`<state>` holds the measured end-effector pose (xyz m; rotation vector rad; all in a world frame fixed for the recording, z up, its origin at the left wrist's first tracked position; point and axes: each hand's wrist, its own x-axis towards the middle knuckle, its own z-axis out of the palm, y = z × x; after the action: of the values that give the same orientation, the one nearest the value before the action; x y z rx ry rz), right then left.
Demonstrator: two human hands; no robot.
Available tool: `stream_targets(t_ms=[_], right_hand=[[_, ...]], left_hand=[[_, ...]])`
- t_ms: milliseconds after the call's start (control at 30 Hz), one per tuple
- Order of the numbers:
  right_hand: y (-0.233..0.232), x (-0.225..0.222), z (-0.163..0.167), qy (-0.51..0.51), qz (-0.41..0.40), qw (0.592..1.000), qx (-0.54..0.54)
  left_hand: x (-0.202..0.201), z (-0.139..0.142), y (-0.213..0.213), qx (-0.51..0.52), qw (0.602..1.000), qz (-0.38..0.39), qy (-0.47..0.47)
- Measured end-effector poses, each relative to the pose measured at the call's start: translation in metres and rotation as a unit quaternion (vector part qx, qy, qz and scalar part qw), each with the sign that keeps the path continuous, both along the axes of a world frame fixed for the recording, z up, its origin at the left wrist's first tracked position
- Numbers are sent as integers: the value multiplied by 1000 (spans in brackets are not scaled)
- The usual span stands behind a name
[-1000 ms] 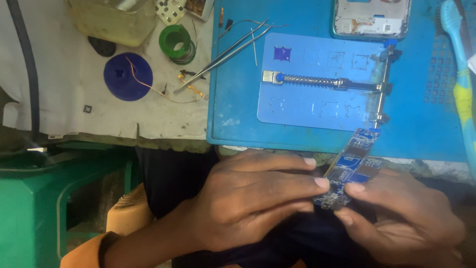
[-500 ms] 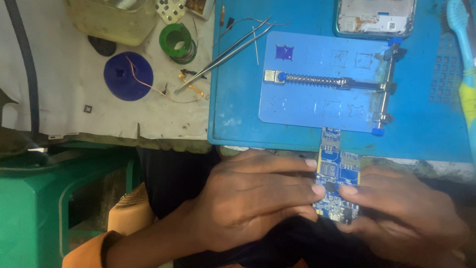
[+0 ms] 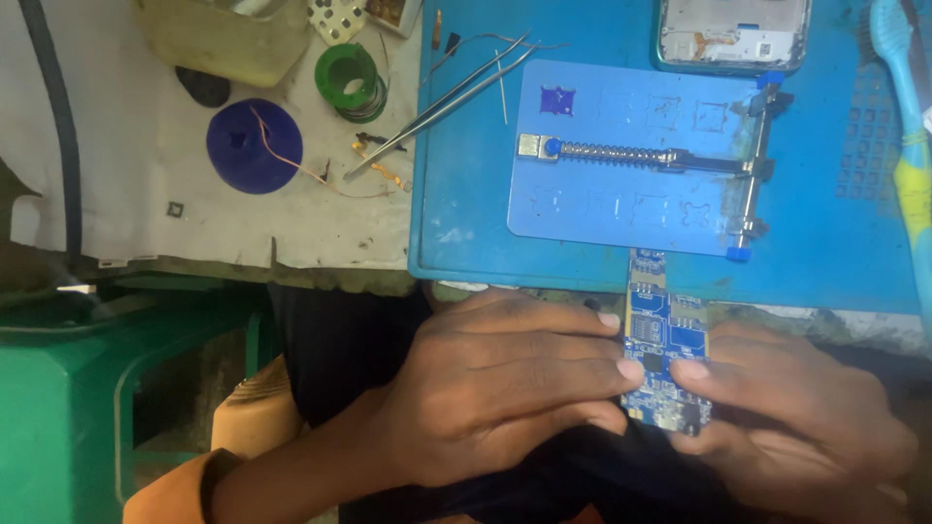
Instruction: The person holds a small blue circuit board removed from a disassembled phone, turning it over and working on its components by hand. They then pick up a metal pen-like tool, dip it into a small container of yellowish paste, and apply the paste onto the board.
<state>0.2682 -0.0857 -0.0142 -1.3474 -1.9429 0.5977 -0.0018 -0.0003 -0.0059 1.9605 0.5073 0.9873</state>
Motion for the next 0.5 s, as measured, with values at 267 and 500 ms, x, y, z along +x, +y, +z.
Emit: stream_targets(t_ms=[267,500], right_hand=[[-13,16,-13,170,32,985,-21],[-14,1,-16,257,30,966,-13]], left_hand=[[1,1,1,17,1000,2,9],[0,2,2,8,1000,-1,4]])
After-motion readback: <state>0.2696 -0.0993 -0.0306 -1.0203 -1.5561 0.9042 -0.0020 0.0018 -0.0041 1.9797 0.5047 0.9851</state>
